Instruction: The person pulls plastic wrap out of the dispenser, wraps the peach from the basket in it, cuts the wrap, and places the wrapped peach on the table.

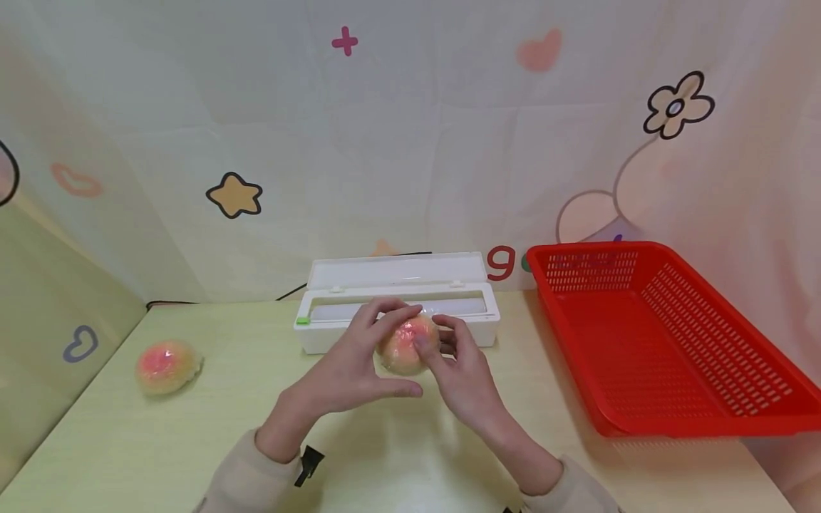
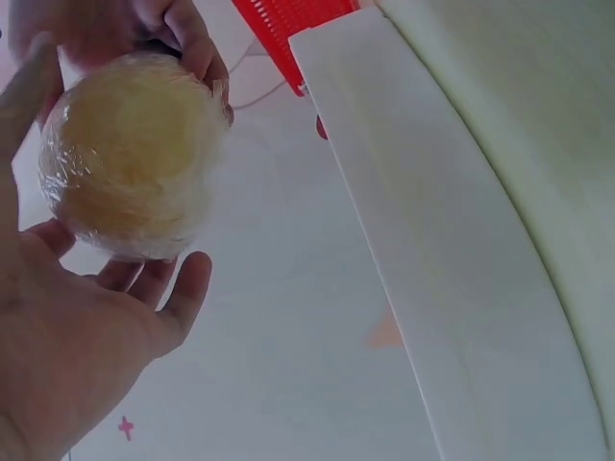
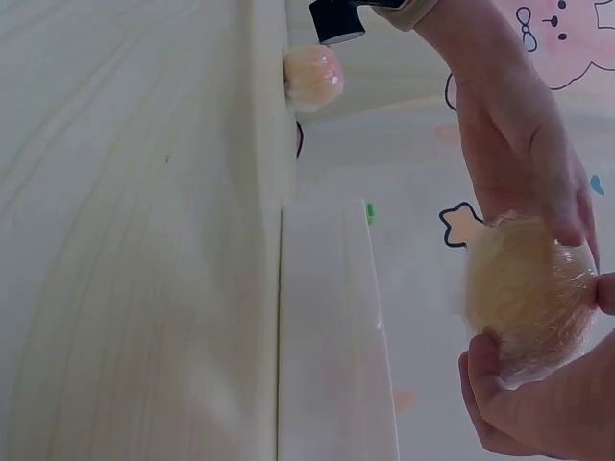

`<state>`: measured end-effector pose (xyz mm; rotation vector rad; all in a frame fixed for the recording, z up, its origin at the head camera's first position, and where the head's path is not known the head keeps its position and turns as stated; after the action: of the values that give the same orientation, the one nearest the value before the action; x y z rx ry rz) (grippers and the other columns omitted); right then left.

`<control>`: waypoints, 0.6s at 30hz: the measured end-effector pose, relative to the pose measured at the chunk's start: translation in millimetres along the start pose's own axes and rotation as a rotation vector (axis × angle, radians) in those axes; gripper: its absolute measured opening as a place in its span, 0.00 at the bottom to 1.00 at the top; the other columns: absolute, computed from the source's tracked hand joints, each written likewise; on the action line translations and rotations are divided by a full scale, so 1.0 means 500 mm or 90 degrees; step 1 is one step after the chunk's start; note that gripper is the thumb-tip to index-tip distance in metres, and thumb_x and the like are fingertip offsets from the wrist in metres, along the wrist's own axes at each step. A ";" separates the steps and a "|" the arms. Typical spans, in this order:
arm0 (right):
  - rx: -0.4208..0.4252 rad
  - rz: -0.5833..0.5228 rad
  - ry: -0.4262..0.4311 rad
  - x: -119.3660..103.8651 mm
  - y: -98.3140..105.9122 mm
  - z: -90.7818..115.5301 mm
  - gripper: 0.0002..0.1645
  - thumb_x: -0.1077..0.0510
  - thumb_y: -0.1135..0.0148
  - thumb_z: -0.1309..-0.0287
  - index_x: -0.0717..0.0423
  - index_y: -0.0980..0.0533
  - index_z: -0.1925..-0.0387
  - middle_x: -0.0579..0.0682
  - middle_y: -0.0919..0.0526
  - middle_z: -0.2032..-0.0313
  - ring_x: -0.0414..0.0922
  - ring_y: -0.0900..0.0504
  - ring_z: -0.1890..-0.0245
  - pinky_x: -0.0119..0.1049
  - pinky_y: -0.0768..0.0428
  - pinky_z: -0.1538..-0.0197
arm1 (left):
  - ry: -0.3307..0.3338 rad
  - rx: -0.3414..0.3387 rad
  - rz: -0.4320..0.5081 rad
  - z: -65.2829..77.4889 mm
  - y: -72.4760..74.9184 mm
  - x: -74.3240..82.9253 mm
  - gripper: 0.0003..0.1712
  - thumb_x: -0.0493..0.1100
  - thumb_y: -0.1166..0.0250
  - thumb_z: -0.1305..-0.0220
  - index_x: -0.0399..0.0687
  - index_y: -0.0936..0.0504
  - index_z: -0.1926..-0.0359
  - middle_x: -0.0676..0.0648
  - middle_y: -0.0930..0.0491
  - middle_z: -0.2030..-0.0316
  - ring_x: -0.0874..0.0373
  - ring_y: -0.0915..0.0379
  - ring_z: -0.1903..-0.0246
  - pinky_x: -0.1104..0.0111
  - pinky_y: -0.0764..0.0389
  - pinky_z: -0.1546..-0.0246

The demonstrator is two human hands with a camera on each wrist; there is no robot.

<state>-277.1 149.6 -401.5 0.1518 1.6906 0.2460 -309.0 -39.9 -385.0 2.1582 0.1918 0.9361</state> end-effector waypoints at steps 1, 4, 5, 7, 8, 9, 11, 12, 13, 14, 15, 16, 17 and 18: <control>-0.003 0.000 -0.003 0.001 0.000 0.001 0.34 0.43 0.43 0.25 0.56 0.39 0.29 0.58 0.25 0.39 0.53 0.25 0.40 0.50 0.24 0.38 | -0.002 -0.002 -0.020 -0.001 -0.002 0.001 0.56 0.53 0.14 0.55 0.56 0.32 0.25 0.48 0.38 0.32 0.54 0.40 0.35 0.57 0.26 0.41; -0.014 -0.005 -0.014 0.003 0.001 0.002 0.35 0.43 0.44 0.24 0.57 0.40 0.28 0.60 0.24 0.40 0.53 0.23 0.43 0.48 0.23 0.39 | -0.008 0.002 -0.074 -0.002 -0.006 0.006 0.54 0.51 0.13 0.55 0.52 0.30 0.28 0.47 0.33 0.36 0.53 0.36 0.38 0.59 0.24 0.43; -0.018 -0.007 -0.018 0.004 0.001 0.002 0.36 0.43 0.44 0.24 0.57 0.41 0.28 0.60 0.24 0.40 0.53 0.22 0.44 0.48 0.23 0.40 | -0.010 0.004 -0.090 -0.003 -0.006 0.007 0.52 0.51 0.13 0.55 0.51 0.29 0.29 0.47 0.32 0.37 0.53 0.35 0.39 0.59 0.24 0.43; -0.026 -0.007 -0.027 0.006 0.001 0.003 0.37 0.42 0.43 0.25 0.57 0.42 0.28 0.59 0.23 0.40 0.52 0.21 0.46 0.47 0.22 0.41 | -0.011 0.005 -0.122 -0.003 -0.006 0.007 0.50 0.51 0.14 0.55 0.49 0.27 0.32 0.47 0.29 0.40 0.52 0.32 0.41 0.59 0.23 0.43; -0.030 -0.006 -0.029 0.006 0.001 0.002 0.37 0.42 0.43 0.25 0.57 0.42 0.28 0.60 0.22 0.40 0.52 0.20 0.48 0.47 0.22 0.41 | -0.011 0.004 -0.132 -0.003 -0.005 0.007 0.49 0.51 0.14 0.55 0.48 0.26 0.33 0.47 0.28 0.41 0.52 0.31 0.42 0.59 0.23 0.44; -0.036 -0.002 -0.028 0.007 0.001 0.003 0.37 0.42 0.42 0.25 0.57 0.41 0.28 0.60 0.21 0.41 0.52 0.19 0.49 0.47 0.21 0.42 | -0.006 0.001 -0.137 -0.003 -0.003 0.007 0.48 0.51 0.14 0.55 0.48 0.26 0.34 0.47 0.27 0.42 0.52 0.30 0.43 0.59 0.23 0.44; -0.050 0.012 -0.031 0.007 0.001 0.004 0.37 0.41 0.42 0.26 0.56 0.40 0.28 0.59 0.20 0.41 0.53 0.18 0.51 0.50 0.21 0.42 | 0.012 -0.011 -0.135 0.000 0.004 0.004 0.47 0.51 0.15 0.54 0.47 0.26 0.34 0.48 0.26 0.43 0.54 0.28 0.46 0.60 0.22 0.46; -0.057 0.023 -0.029 0.007 0.002 0.005 0.37 0.41 0.43 0.26 0.56 0.40 0.28 0.59 0.20 0.40 0.53 0.17 0.51 0.51 0.21 0.43 | 0.026 -0.020 -0.128 0.002 0.009 0.002 0.46 0.51 0.16 0.53 0.47 0.27 0.34 0.49 0.26 0.44 0.55 0.27 0.47 0.61 0.21 0.48; -0.064 0.035 -0.025 0.007 0.002 0.006 0.36 0.40 0.43 0.25 0.56 0.40 0.28 0.60 0.20 0.40 0.54 0.17 0.52 0.51 0.21 0.43 | 0.040 -0.031 -0.120 0.004 0.014 0.000 0.46 0.51 0.17 0.52 0.47 0.27 0.34 0.49 0.25 0.45 0.57 0.26 0.49 0.62 0.21 0.49; -0.070 0.049 -0.019 0.007 0.001 0.007 0.36 0.40 0.44 0.25 0.56 0.39 0.28 0.60 0.20 0.40 0.55 0.16 0.52 0.52 0.21 0.43 | 0.056 -0.042 -0.110 0.007 0.020 -0.003 0.46 0.51 0.17 0.51 0.46 0.27 0.34 0.50 0.25 0.45 0.57 0.26 0.50 0.63 0.20 0.50; -0.075 0.058 -0.015 0.008 0.001 0.008 0.36 0.40 0.45 0.25 0.56 0.39 0.28 0.60 0.20 0.40 0.55 0.16 0.51 0.53 0.21 0.42 | 0.074 -0.053 -0.103 0.009 0.027 -0.006 0.45 0.51 0.18 0.51 0.46 0.27 0.33 0.50 0.25 0.45 0.59 0.25 0.51 0.64 0.20 0.51; -0.079 0.064 -0.014 0.008 0.001 0.009 0.36 0.40 0.45 0.24 0.56 0.39 0.28 0.59 0.20 0.40 0.55 0.16 0.49 0.53 0.21 0.42 | 0.092 -0.066 -0.094 0.012 0.035 -0.009 0.45 0.51 0.18 0.50 0.45 0.28 0.33 0.50 0.24 0.45 0.59 0.25 0.52 0.64 0.20 0.51; -0.083 0.069 -0.008 0.008 0.001 0.010 0.35 0.41 0.45 0.24 0.57 0.39 0.28 0.60 0.20 0.40 0.55 0.17 0.48 0.52 0.21 0.41 | 0.111 -0.078 -0.085 0.016 0.044 -0.012 0.45 0.51 0.19 0.49 0.45 0.28 0.33 0.50 0.24 0.46 0.59 0.25 0.53 0.64 0.21 0.52; -0.083 0.073 -0.004 0.008 0.000 0.011 0.35 0.42 0.46 0.24 0.57 0.39 0.29 0.59 0.20 0.40 0.54 0.17 0.47 0.51 0.21 0.41 | 0.129 -0.091 -0.080 0.020 0.053 -0.014 0.44 0.51 0.19 0.49 0.44 0.28 0.33 0.51 0.24 0.46 0.59 0.25 0.53 0.64 0.21 0.52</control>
<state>-272.3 151.2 -406.0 0.1525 1.6566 0.4411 -311.7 -67.1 -374.9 1.8972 0.3444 1.0631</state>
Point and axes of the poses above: each hand's wrist, its own z-axis away from the middle knuckle, its own y-axis out of the back of the hand, x = y × z, the point moved 1 cm from there along -z, towards the middle knuckle
